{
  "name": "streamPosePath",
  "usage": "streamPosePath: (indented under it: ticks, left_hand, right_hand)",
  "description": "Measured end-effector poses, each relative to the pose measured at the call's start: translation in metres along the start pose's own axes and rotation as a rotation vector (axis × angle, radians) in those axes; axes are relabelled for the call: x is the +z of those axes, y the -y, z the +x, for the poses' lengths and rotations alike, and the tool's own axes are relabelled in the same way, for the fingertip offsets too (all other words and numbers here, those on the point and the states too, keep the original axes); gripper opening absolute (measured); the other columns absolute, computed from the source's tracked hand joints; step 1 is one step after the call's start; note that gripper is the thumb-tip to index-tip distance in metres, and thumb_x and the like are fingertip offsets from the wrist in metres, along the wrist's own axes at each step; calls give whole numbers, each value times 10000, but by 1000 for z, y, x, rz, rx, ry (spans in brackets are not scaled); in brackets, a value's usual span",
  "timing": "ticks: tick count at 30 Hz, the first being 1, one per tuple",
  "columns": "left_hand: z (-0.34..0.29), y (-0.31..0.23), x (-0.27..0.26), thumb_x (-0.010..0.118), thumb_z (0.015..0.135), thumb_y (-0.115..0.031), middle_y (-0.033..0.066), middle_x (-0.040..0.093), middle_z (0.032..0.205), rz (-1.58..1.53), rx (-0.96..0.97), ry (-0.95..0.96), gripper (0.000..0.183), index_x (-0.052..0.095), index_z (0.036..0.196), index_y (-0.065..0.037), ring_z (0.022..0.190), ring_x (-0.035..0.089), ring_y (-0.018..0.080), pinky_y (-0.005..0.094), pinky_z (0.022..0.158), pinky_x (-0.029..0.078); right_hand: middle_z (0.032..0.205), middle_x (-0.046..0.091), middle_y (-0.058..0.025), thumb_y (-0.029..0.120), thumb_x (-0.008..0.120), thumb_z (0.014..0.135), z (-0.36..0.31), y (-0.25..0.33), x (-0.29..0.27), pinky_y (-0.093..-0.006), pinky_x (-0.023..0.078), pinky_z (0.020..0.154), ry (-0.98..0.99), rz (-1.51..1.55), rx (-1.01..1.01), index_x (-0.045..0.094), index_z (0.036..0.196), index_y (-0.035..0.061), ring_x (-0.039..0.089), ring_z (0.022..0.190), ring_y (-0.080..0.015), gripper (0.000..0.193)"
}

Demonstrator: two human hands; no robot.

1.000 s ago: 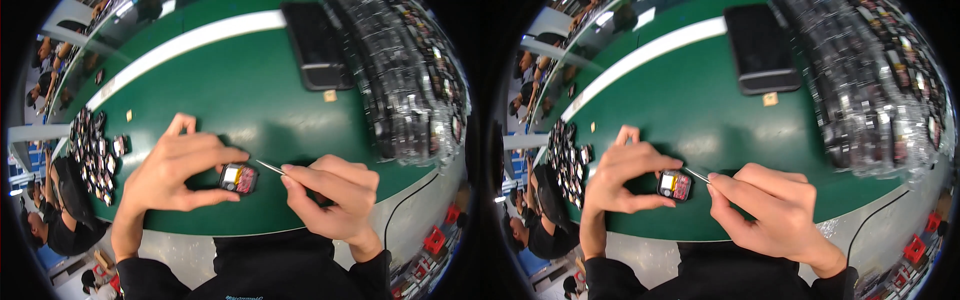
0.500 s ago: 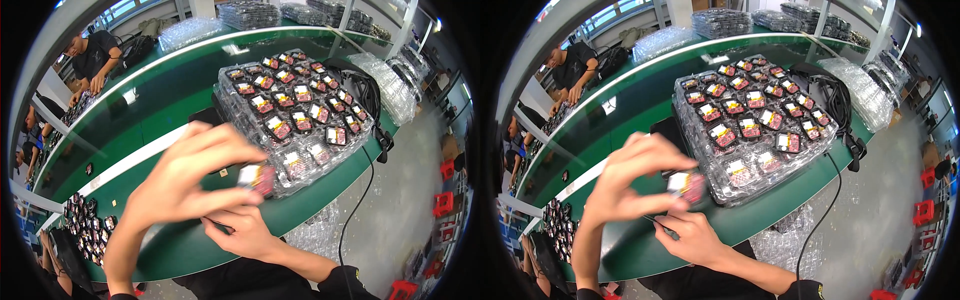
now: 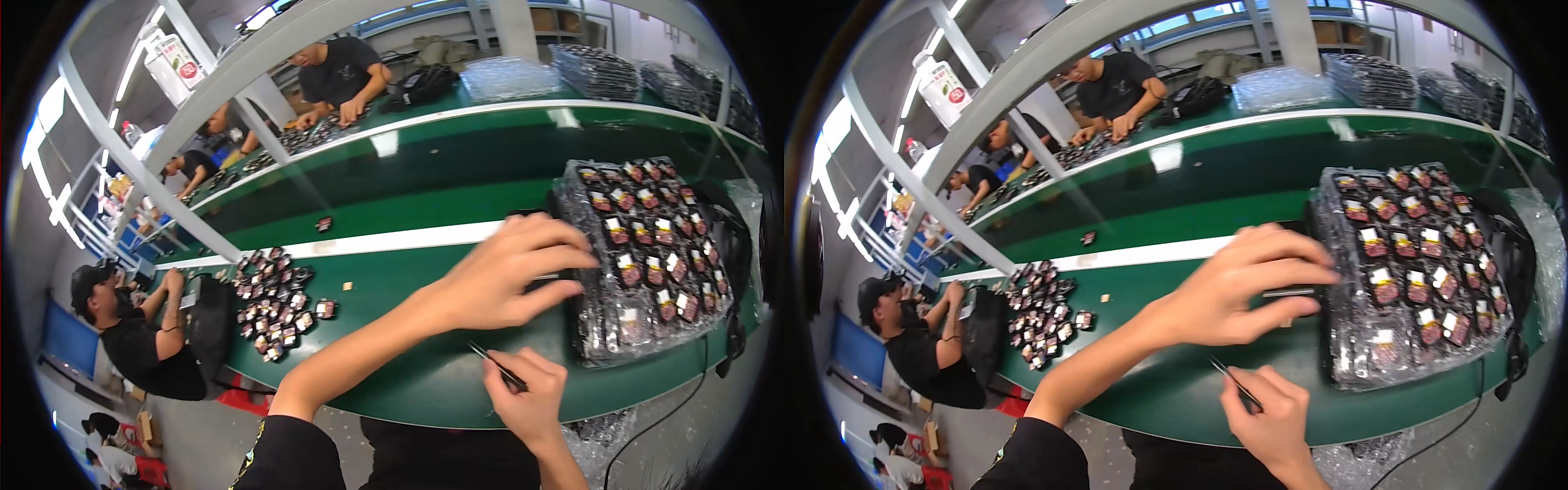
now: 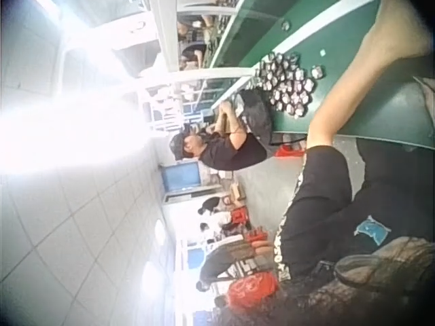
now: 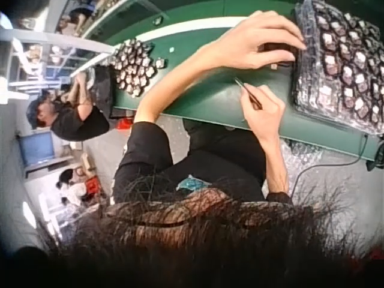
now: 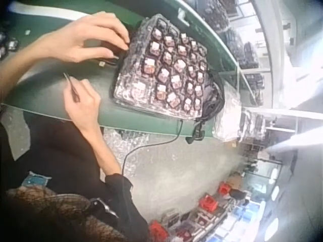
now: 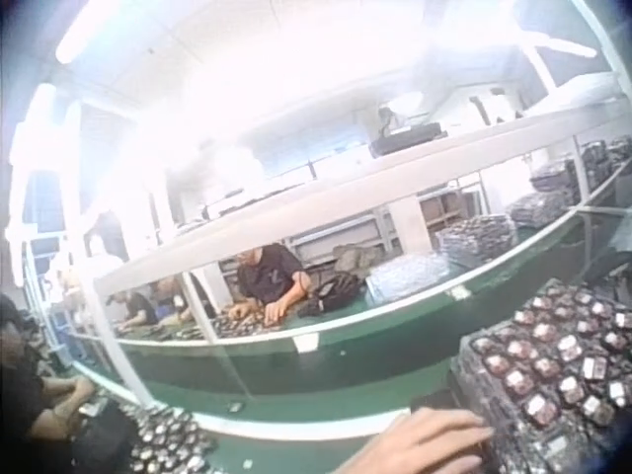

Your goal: Assembling and inspecting small electronic smartwatch components at a factory workbench using tweezers.

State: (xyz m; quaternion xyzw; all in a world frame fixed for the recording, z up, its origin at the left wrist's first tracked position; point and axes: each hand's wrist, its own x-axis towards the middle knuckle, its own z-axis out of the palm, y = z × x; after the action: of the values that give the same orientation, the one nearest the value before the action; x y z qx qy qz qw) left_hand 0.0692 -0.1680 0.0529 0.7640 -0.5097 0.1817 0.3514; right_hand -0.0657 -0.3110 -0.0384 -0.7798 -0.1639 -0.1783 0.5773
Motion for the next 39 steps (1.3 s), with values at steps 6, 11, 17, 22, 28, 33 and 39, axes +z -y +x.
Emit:
streamPosePath:
  ticks: [6,11,17,22,28,33,39]
  left_hand:
    - [-170,-7,-115,908,912,-211,89,774,1221,589,-580,148,328,828,1205,-86,1165,715,293,413,1015,534]
    - [-237,-49,-171,908,904,-290,100,723,1308,632,-926,358,493,786,1332,-76,1231,655,334,452,1097,460]
    - [-237,-25,-153,933,864,-211,138,740,1152,397,-863,231,448,781,1246,-33,1105,689,370,454,1005,537]
    - [-181,-32,-75,935,875,-234,64,728,1243,158,-518,322,507,779,1335,-91,1125,679,281,429,1016,501]
    - [-166,-23,-35,948,850,-298,52,712,1256,-19,-380,309,629,745,1402,-77,1118,663,266,421,1002,487]
    - [-175,-19,-40,959,816,-346,46,683,1267,24,-422,322,622,780,1349,-81,1114,641,269,422,987,463]
    - [-174,-25,-39,996,739,-383,5,755,1030,-62,-501,335,630,820,1267,-87,914,670,205,359,870,404]
  right_hand:
    - [695,665,-37,5,862,861,0,-10,9,-285,364,431,24,18,14,848,994,-4,503,468,-100,134]
    - [684,651,-31,-8,871,850,3,-8,12,-285,352,433,65,-8,-15,846,1012,-5,494,469,-96,164]
    - [694,669,-30,-25,880,846,4,-5,10,-266,347,444,92,-67,7,851,1013,-13,513,485,-82,170]
    - [714,694,-33,-42,879,859,8,-2,6,-242,362,458,37,-49,62,864,1039,-18,532,507,-56,182]
    - [731,706,-26,-50,877,859,12,-2,5,-223,386,467,59,-44,43,869,1054,-12,547,517,-41,199]
    - [735,710,-24,-54,878,849,12,-4,5,-220,387,457,73,-65,62,869,1049,-10,554,514,-47,205]
    - [713,691,-20,-70,868,808,13,-7,0,-231,376,451,146,-50,40,867,1030,-10,537,503,-52,229]
